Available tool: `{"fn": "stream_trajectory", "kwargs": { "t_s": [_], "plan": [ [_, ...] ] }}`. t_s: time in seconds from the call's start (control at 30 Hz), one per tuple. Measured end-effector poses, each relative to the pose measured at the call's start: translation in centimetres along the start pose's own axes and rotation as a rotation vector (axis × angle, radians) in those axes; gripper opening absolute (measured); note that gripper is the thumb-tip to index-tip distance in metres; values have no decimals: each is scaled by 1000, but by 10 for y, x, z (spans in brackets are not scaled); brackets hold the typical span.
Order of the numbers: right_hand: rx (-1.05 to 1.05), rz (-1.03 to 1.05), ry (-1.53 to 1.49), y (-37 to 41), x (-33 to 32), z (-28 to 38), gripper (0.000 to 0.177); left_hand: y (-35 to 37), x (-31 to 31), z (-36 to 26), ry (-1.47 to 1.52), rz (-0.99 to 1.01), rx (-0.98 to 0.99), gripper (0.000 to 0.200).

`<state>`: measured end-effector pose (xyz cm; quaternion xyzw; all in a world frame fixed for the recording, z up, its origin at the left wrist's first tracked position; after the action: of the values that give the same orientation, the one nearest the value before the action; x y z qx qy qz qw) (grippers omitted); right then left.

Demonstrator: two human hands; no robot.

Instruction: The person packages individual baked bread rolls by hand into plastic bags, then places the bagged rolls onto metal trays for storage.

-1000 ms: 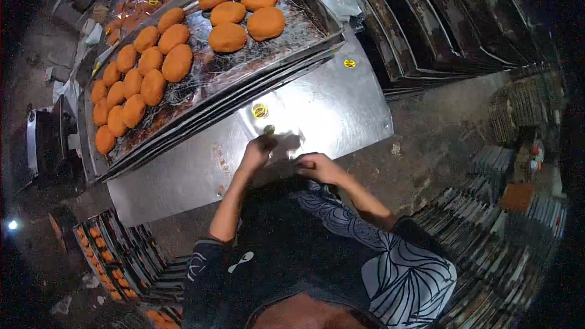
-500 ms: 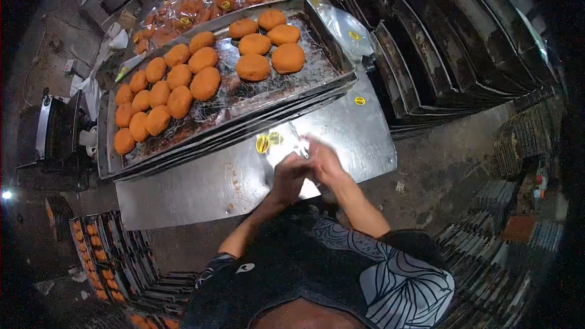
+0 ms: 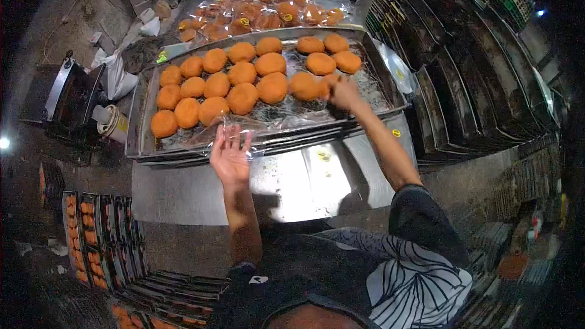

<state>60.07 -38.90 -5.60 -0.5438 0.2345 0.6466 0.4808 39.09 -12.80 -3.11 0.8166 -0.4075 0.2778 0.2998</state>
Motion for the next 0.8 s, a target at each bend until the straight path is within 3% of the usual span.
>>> {"fn": "stream_trajectory", "kwargs": {
  "t_s": [0.03,0.07,0.1,0.17,0.2,0.23,0.3,0.37,0.4,0.43,0.47,0.57,0.63,0.7,0.73,0.8],
  "plan": [
    [-108,2,20,9,1,29,60,-1,-8,-5,45,0,1,41],
    [-36,98,-2,18,-13,56,58,-4,-10,-10,110,-12,-17,38],
    [-32,106,-3,14,-6,47,58,-9,-11,-13,109,-18,-23,38],
    [-78,133,-285,-2,11,20,60,-10,-13,-20,227,111,-10,33],
    [160,237,-631,-4,2,17,59,-7,-17,-21,220,107,-17,33],
    [164,233,-635,9,-8,32,59,-7,-20,-24,232,61,9,35],
    [18,-427,-481,54,-54,85,54,-14,-12,-26,270,-12,69,39],
    [-343,-627,-525,94,-89,162,57,-11,4,-7,199,6,127,43],
    [-473,-600,-473,104,-90,184,65,-5,20,7,169,166,168,46],
    [-426,-563,-437,107,-86,196,69,5,38,23,139,327,198,50],
    [-401,-606,-429,106,-95,202,73,19,57,30,-3,234,228,55],
    [-229,-592,-602,134,-84,180,77,43,84,40,-122,305,75,54],
    [-245,-612,-578,142,-75,170,85,54,80,69,-83,547,37,54],
    [-53,-776,-711,140,-82,165,91,39,51,111,-110,320,-94,51],
    [27,-582,-808,135,-77,158,89,53,61,103,-118,308,-110,51],
    [9,-656,-924,155,-76,151,88,70,91,85,139,372,-368,43]
  ]
}}
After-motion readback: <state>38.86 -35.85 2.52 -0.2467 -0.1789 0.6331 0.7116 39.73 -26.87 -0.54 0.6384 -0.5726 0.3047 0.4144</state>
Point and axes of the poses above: each hand's wrist, its own y-axis away from the middle knuckle, its own x-axis out of the palm, z = x × y, the point moved 4 cm from there along -y, towards the middle knuckle, and after that the axes turned 15 degrees about -y, right-handed, at the moved point
